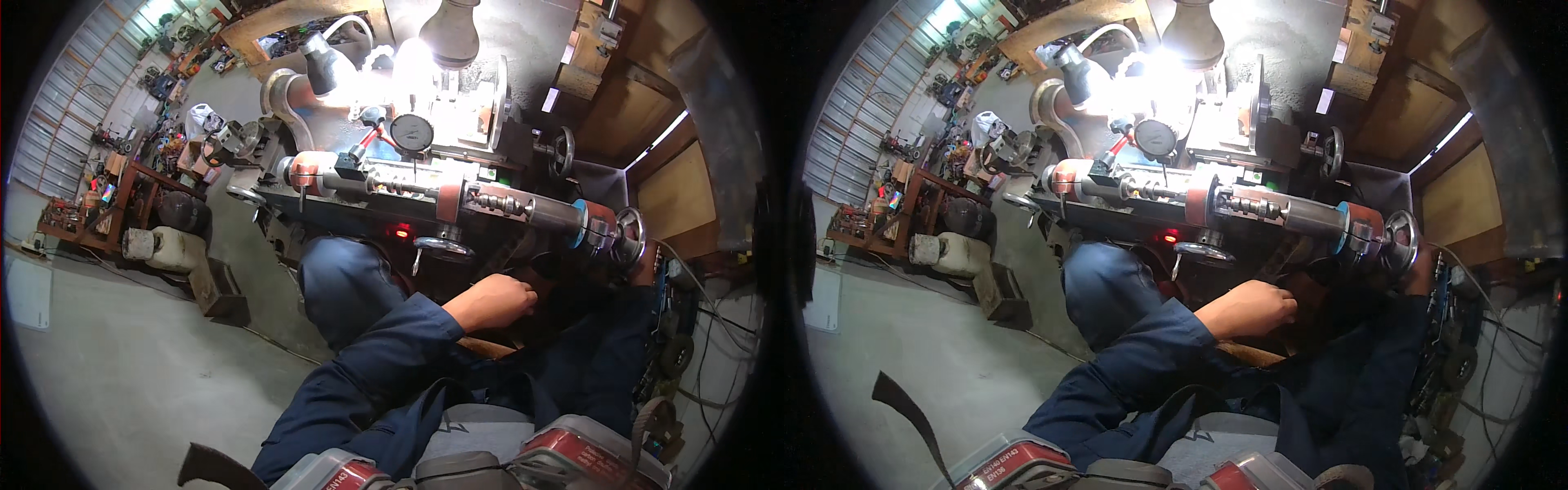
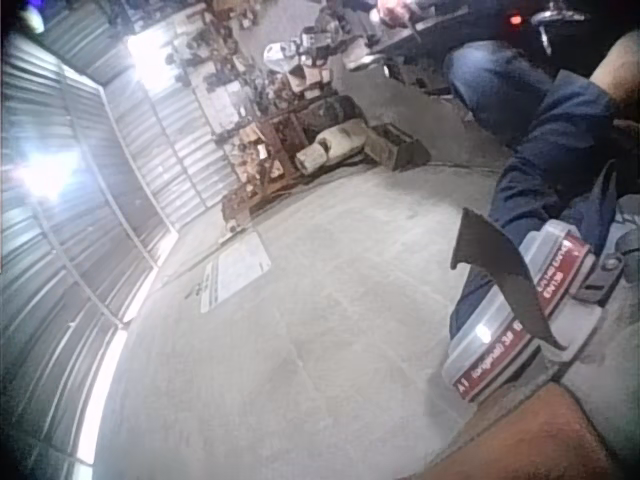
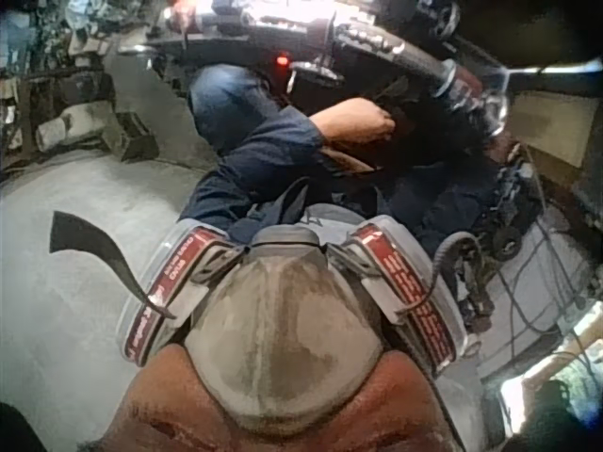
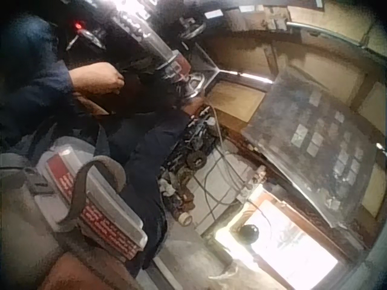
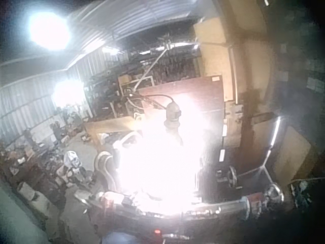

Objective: The person operates a lathe machine by turning handles to move the cutting tool and measuring the component with a dial indicator.

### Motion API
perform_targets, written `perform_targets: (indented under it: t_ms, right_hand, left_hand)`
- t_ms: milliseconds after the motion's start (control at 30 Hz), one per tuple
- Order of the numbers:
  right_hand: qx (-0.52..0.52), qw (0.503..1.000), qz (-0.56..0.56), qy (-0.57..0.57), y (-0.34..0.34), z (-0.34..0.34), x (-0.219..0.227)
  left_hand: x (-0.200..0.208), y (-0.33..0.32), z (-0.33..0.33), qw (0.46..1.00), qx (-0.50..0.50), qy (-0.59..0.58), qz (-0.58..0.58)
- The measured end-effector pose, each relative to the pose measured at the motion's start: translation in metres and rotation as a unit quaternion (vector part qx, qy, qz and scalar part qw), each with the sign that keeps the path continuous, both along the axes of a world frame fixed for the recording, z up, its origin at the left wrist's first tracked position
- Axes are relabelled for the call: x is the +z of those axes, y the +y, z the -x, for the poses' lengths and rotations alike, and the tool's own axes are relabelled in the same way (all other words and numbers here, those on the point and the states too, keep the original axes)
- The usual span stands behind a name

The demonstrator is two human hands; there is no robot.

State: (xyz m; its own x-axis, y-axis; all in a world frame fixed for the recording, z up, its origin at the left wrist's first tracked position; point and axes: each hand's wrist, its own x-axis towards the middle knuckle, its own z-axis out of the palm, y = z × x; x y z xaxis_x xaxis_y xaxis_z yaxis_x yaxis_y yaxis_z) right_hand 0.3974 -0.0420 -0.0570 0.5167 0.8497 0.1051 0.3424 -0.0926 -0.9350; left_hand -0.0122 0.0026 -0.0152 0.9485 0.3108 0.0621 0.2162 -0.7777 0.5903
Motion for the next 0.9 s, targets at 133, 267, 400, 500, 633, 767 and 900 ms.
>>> perform_targets:
  t_ms: [133, 267, 400, 500, 633, 767, 900]
  right_hand:
    - [0.091, 0.986, 0.029, -0.138, -0.039, 0.004, -0.008]
    - [0.098, 0.987, 0.113, -0.062, -0.062, 0.027, 0.039]
    - [0.058, 0.997, 0.033, -0.027, -0.069, 0.039, 0.074]
    - [-0.006, 0.999, -0.031, -0.008, -0.041, 0.035, 0.079]
    - [-0.05, 0.995, -0.023, -0.084, -0.003, 0.024, 0.075]
    - [0.013, 0.998, -0.021, 0.055, 0.019, 0.01, 0.053]
    - [0.104, 0.992, 0.017, -0.068, 0.018, -0.001, 0.025]
  left_hand:
    - [0.001, 0.0, 0.0, 1.0, -0.005, 0.003, -0.001]
    - [0.003, 0.0, 0.002, 1.0, -0.001, 0.014, 0.002]
    - [0.007, 0.001, 0.001, 1.0, -0.003, 0.02, 0.005]
    - [0.005, 0.0, -0.001, 1.0, -0.002, 0.014, 0.009]
    - [0.004, 0.001, -0.001, 1.0, 0.002, 0.005, 0.006]
    - [0.004, 0.001, -0.002, 1.0, 0.001, 0.003, 0.005]
    - [0.001, 0.001, -0.001, 1.0, -0.003, 0.001, -0.005]
